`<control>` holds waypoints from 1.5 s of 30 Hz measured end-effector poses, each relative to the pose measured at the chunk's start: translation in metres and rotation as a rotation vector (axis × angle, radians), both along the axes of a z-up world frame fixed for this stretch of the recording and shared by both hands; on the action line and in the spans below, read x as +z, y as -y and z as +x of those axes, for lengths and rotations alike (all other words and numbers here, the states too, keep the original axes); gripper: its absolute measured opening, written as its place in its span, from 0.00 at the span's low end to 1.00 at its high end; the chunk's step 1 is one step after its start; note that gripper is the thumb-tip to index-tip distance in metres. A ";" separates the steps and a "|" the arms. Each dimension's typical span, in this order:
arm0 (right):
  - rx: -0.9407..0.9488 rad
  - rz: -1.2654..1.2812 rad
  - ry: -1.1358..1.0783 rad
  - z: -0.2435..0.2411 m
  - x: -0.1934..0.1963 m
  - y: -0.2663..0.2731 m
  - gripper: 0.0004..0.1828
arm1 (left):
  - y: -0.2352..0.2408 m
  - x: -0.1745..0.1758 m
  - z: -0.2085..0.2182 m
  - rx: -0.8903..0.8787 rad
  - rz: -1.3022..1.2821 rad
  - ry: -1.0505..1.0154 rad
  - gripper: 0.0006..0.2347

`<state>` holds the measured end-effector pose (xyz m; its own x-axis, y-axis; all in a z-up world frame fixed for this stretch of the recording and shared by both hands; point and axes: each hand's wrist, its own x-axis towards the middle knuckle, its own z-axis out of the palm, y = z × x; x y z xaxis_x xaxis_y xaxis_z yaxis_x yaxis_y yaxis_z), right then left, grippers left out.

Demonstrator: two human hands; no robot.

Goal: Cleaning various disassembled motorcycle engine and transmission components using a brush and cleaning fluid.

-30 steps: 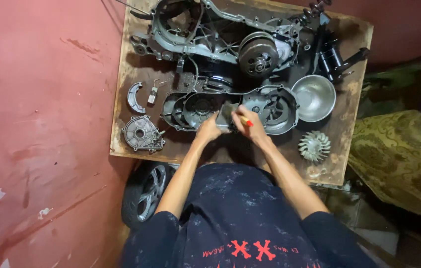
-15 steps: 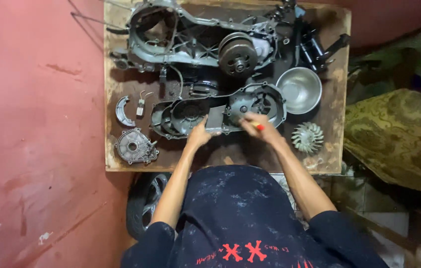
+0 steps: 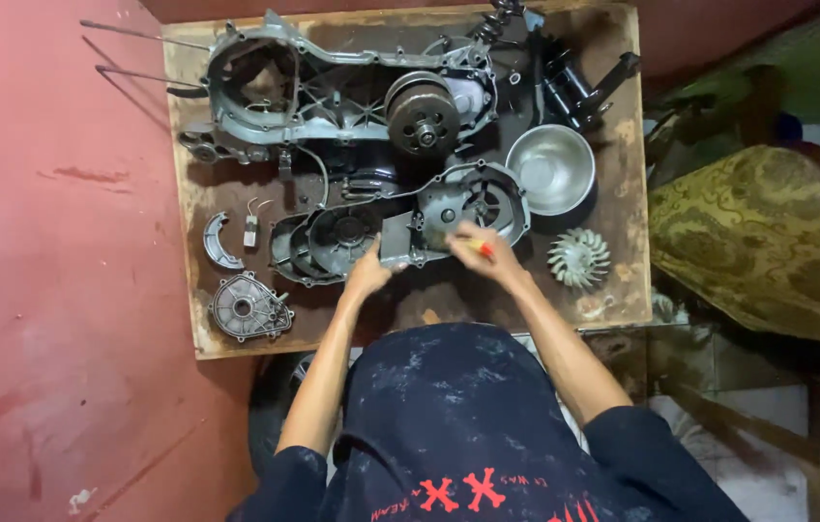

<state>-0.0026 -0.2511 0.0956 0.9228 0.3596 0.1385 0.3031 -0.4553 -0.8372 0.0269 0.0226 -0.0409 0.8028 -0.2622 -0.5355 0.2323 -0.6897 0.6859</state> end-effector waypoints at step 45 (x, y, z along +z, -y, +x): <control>-0.436 0.027 -0.082 0.015 -0.008 0.010 0.06 | 0.050 0.007 0.020 -0.148 0.263 -0.029 0.64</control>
<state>0.0119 -0.2609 0.0873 0.9957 -0.0679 0.0629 0.0202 -0.5037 -0.8637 0.0464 -0.0271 -0.0338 0.7495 -0.2241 -0.6229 0.1334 -0.8706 0.4736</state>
